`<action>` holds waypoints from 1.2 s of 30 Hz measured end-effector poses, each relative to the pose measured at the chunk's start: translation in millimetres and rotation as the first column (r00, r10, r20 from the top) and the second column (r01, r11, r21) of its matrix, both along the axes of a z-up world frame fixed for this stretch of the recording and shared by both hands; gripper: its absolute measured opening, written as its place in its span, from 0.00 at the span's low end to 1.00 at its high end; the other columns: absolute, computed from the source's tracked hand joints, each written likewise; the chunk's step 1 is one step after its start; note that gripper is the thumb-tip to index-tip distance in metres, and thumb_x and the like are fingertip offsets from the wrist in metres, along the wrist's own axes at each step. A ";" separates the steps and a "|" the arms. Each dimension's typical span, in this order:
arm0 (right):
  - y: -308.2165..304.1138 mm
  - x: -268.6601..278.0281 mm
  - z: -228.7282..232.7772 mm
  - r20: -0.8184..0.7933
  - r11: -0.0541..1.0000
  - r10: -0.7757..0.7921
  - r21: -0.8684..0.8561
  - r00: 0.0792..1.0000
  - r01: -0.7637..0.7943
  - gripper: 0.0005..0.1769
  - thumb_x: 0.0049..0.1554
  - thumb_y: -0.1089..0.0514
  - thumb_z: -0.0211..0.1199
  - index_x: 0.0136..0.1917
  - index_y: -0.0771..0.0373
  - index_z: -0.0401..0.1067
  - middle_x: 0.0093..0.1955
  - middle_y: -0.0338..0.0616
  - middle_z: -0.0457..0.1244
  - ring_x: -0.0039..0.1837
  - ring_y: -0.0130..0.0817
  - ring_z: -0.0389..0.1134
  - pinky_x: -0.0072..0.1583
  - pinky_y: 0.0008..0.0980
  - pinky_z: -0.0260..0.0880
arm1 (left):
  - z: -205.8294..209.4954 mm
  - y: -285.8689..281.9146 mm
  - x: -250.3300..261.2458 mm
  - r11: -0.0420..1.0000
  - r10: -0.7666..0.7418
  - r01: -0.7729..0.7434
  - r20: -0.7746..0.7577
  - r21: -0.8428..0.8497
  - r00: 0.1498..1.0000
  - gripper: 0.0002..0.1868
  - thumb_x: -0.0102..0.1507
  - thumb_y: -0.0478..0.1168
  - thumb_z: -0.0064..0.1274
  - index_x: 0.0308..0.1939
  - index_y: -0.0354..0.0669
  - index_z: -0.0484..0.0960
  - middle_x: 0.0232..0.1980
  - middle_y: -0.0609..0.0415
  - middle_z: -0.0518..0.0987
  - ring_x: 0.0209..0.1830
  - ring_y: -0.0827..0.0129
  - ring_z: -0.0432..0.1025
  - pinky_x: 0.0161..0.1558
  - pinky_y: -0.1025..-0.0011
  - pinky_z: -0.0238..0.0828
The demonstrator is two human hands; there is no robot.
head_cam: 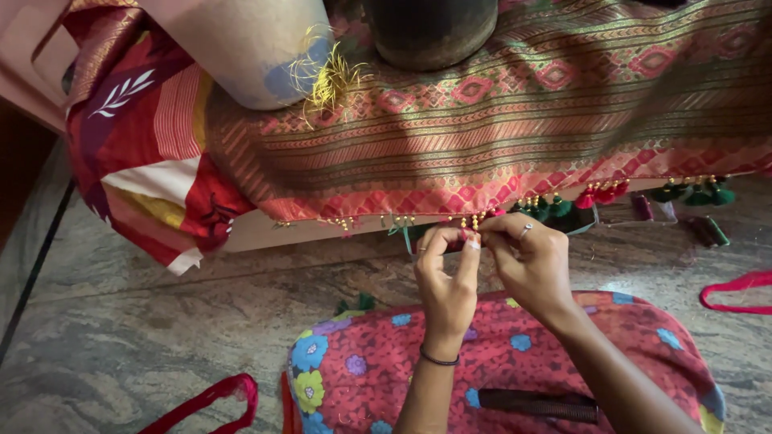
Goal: The recorder is attaching decorative tassels and thread to the edge of a piece of fabric.
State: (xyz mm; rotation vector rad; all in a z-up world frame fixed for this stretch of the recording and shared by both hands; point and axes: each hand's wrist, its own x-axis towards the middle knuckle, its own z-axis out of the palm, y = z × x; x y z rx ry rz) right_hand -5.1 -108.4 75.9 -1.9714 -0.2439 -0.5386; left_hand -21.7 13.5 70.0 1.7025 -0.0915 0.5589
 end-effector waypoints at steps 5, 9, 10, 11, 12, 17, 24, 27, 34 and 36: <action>1.6 1.1 -3.0 -0.073 1.000 -0.009 0.016 0.997 0.010 0.04 0.56 0.68 0.66 0.46 0.65 0.78 0.35 0.42 0.67 0.34 0.24 0.65 0.39 0.26 0.65 | 1.5 2.1 -0.3 1.000 0.003 -0.003 0.019 -0.001 1.000 0.03 0.63 0.34 0.56 0.37 0.36 0.80 0.41 0.51 0.79 0.46 0.62 0.73 0.53 0.66 0.69; 3.9 0.8 -5.9 -0.069 0.999 0.001 0.032 0.998 0.001 0.04 0.55 0.68 0.67 0.46 0.66 0.78 0.35 0.42 0.68 0.35 0.23 0.64 0.39 0.25 0.65 | 0.0 3.8 0.0 1.000 0.014 -0.014 0.025 -0.002 1.000 0.04 0.63 0.34 0.57 0.36 0.37 0.80 0.40 0.51 0.79 0.46 0.62 0.73 0.52 0.66 0.68; 4.0 0.2 -5.3 -0.072 1.000 0.003 0.030 0.997 0.000 0.04 0.55 0.68 0.67 0.46 0.66 0.78 0.35 0.42 0.68 0.35 0.23 0.64 0.39 0.25 0.65 | 0.4 3.9 -0.7 1.000 0.015 -0.015 0.022 -0.004 1.000 0.04 0.63 0.34 0.57 0.36 0.37 0.80 0.40 0.51 0.79 0.46 0.62 0.73 0.52 0.66 0.68; 4.0 -0.4 -4.7 -0.041 1.000 0.009 0.016 0.999 -0.008 0.05 0.55 0.68 0.67 0.47 0.66 0.78 0.36 0.42 0.68 0.35 0.22 0.65 0.40 0.24 0.66 | 0.9 3.8 -1.2 1.000 0.014 -0.014 0.019 -0.005 1.000 0.04 0.63 0.34 0.57 0.37 0.37 0.80 0.41 0.51 0.79 0.46 0.62 0.73 0.53 0.66 0.68; 3.9 0.1 -3.8 -0.009 1.000 0.016 0.001 1.000 -0.016 0.05 0.55 0.69 0.66 0.47 0.66 0.78 0.38 0.42 0.68 0.36 0.21 0.66 0.41 0.24 0.66 | 1.5 3.6 -0.8 1.000 0.012 -0.012 0.018 -0.006 1.000 0.04 0.64 0.34 0.57 0.37 0.37 0.79 0.41 0.51 0.79 0.47 0.62 0.73 0.53 0.66 0.68; 5.6 -0.5 -4.2 -0.041 1.000 -0.020 -0.008 0.999 0.020 0.05 0.55 0.68 0.67 0.47 0.66 0.78 0.36 0.42 0.68 0.35 0.24 0.65 0.40 0.25 0.65 | -0.4 2.8 -1.0 0.999 0.008 -0.008 0.001 -0.031 1.000 0.04 0.63 0.34 0.57 0.37 0.36 0.78 0.41 0.51 0.78 0.46 0.62 0.72 0.52 0.67 0.69; 3.5 -0.4 -7.0 0.045 1.000 0.007 0.020 0.999 -0.008 0.04 0.57 0.69 0.65 0.48 0.66 0.77 0.40 0.41 0.69 0.41 0.20 0.70 0.45 0.22 0.70 | 3.7 4.5 -2.1 1.000 0.010 -0.010 -0.015 -0.020 1.000 0.04 0.63 0.34 0.57 0.36 0.36 0.79 0.41 0.51 0.79 0.47 0.61 0.73 0.53 0.65 0.69; 3.3 -0.1 -4.3 -0.037 1.000 -0.028 -0.011 0.999 0.028 0.05 0.56 0.69 0.67 0.47 0.66 0.78 0.37 0.42 0.68 0.36 0.22 0.66 0.40 0.25 0.66 | -1.3 3.5 -0.7 0.999 0.019 -0.018 0.028 -0.031 0.999 0.04 0.63 0.34 0.57 0.37 0.36 0.79 0.43 0.50 0.79 0.48 0.61 0.73 0.55 0.65 0.69; 4.6 -2.3 0.8 0.003 0.998 -0.022 -0.055 1.000 0.022 0.05 0.56 0.68 0.68 0.47 0.65 0.78 0.37 0.42 0.68 0.35 0.23 0.66 0.40 0.25 0.66 | -1.0 4.7 -0.9 0.999 0.016 -0.016 -0.007 -0.043 1.000 0.04 0.63 0.34 0.57 0.37 0.35 0.79 0.42 0.50 0.79 0.47 0.61 0.73 0.54 0.65 0.69; 4.4 -2.7 2.5 0.017 0.997 -0.033 -0.069 0.999 0.034 0.06 0.55 0.69 0.68 0.47 0.65 0.78 0.38 0.43 0.68 0.35 0.24 0.65 0.39 0.25 0.65 | -1.2 4.7 -0.7 0.999 0.007 -0.008 -0.022 -0.032 1.000 0.04 0.63 0.34 0.56 0.37 0.35 0.79 0.42 0.50 0.79 0.47 0.61 0.73 0.54 0.65 0.69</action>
